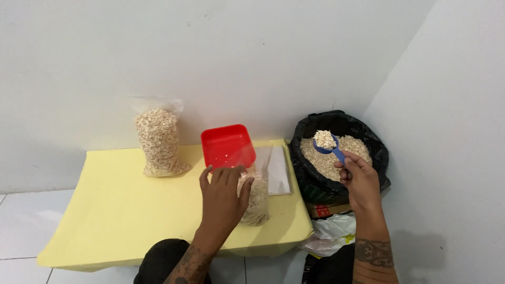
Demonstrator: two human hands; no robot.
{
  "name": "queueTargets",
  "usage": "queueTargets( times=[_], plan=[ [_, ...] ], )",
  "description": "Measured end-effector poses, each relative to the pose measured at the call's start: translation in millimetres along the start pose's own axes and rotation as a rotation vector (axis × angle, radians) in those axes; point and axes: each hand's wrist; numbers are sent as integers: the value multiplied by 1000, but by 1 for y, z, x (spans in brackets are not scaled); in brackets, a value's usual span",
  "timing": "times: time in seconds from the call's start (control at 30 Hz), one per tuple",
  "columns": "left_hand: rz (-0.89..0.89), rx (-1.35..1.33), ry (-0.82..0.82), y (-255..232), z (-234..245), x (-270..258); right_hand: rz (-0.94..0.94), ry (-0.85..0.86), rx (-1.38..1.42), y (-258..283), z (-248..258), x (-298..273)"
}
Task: Portioning wood shavings from a large bag into smaller plastic bags using a blue scoop.
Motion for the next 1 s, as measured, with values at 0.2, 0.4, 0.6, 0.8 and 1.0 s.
queueTargets(
  times=[0.2,0.4,0.6,0.8,1.0],
  plan=[
    [-64,-203,44,-13,18,-1,-27,55,124,36,-28,-23],
    [-161,-310,105,-17,28,-4,-1,123,115,73,-48,-48],
    [-229,-332,21,0,14,-15,151,185,-10,88,-72,-68],
    [-174,-368,18,3,20,-18,136,196,-40,91,-96,-90],
    [-167,-353,18,5,27,-20,136,213,-132,78,-114,-99]
  ],
)
Point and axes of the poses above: each hand's wrist, its own x-axis towards the middle knuckle, its own z-axis out of the back of the hand, y = z × x, and after that the axes turned 15 degrees about -x, right-handed
